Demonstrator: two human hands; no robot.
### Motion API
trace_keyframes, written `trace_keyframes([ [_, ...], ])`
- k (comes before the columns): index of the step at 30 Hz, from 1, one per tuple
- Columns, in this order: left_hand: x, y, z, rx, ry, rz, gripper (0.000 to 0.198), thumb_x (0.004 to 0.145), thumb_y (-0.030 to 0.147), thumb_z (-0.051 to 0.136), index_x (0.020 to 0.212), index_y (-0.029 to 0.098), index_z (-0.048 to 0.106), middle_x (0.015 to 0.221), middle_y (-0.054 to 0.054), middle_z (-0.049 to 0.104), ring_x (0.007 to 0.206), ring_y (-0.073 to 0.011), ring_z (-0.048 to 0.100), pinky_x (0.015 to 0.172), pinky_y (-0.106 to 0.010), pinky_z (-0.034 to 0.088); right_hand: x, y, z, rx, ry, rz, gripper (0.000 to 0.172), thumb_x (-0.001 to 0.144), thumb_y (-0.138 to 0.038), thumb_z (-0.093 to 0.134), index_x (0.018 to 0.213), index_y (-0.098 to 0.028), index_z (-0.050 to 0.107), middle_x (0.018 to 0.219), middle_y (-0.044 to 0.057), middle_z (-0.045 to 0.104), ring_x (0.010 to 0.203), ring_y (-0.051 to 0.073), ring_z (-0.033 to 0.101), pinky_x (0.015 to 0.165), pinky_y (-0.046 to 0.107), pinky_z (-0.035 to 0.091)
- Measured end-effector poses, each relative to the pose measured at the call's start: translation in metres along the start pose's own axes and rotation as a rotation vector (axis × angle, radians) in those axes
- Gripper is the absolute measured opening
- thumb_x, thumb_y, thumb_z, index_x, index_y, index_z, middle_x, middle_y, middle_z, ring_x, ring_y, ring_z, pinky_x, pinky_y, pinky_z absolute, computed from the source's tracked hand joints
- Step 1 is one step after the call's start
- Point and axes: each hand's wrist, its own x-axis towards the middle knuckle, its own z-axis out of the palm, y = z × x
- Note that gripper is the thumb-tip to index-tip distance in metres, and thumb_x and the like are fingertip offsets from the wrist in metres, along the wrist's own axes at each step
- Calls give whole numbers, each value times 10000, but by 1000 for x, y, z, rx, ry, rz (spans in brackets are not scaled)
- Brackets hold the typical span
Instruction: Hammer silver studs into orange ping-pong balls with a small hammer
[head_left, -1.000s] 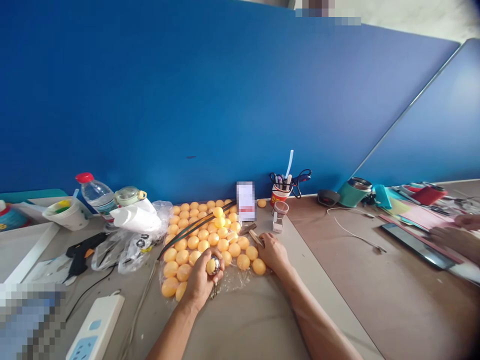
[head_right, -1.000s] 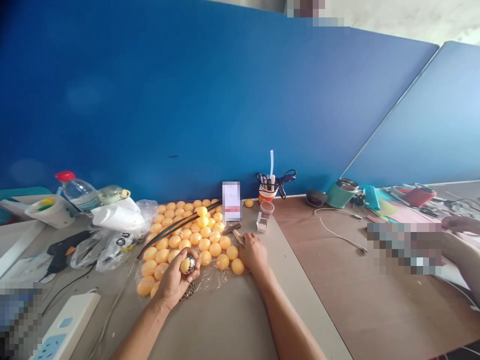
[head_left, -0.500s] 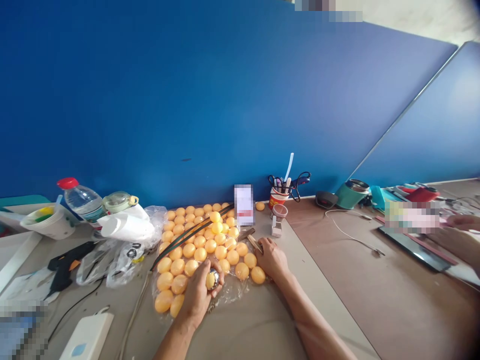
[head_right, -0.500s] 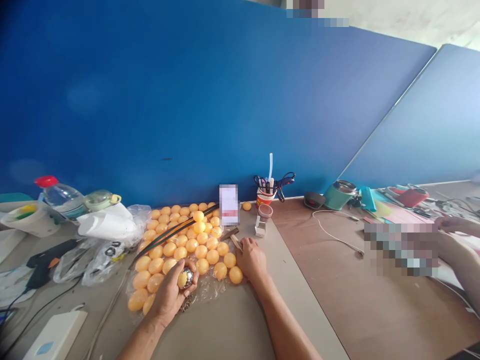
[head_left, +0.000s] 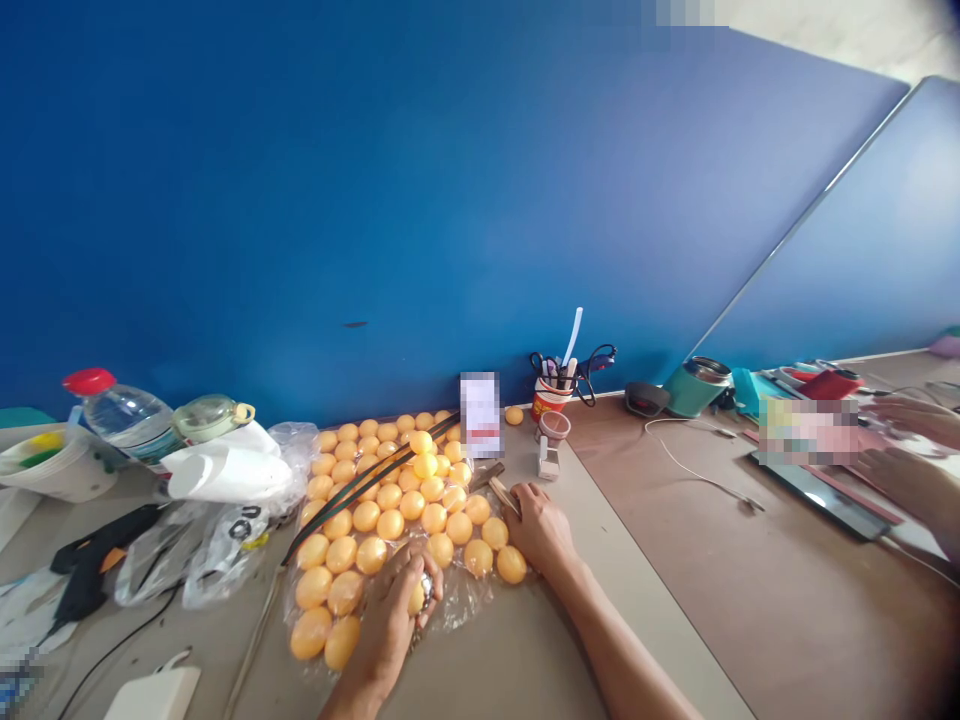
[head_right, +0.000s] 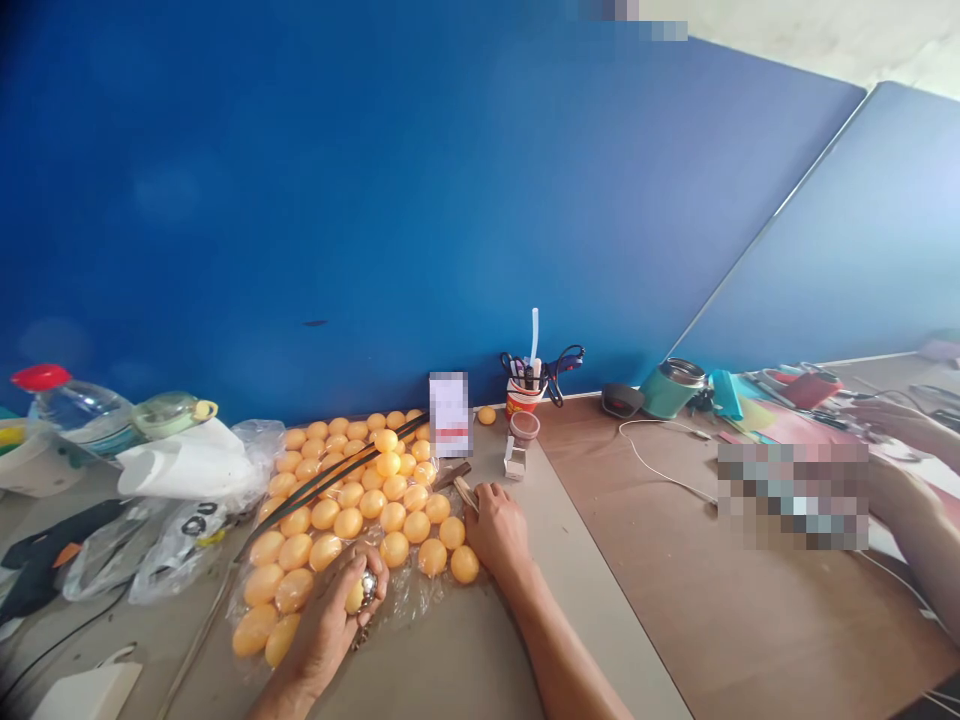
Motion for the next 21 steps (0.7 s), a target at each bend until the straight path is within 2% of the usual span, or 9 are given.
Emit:
trace_keyframes([
  [11, 0, -6, 0, -9, 46, 40, 380, 851, 511, 526, 681, 174, 567, 613, -14, 536, 448, -84, 396, 447, -232, 265, 0, -2, -2, -22, -17, -5, 89, 871, -224, 521, 922, -187, 584, 969, 74, 643, 908, 204, 599, 717, 267, 359],
  [17, 2, -8, -2, -21, 52, 62, 420, 846, 548, 520, 674, 168, 572, 612, -28, 558, 446, -89, 420, 438, -220, 276, -1, 1, 0, -47, -30, -40, 114, 904, -221, 476, 939, -181, 578, 985, 81, 646, 921, 201, 607, 721, 263, 369],
  [21, 4, -9, -3, 29, 29, 91, 411, 841, 524, 538, 660, 159, 582, 602, -24, 562, 444, -90, 440, 436, -216, 303, 0, 4, -7, -18, -10, -55, 152, 917, -215, 447, 974, -180, 583, 1004, 73, 652, 905, 183, 619, 706, 251, 369],
])
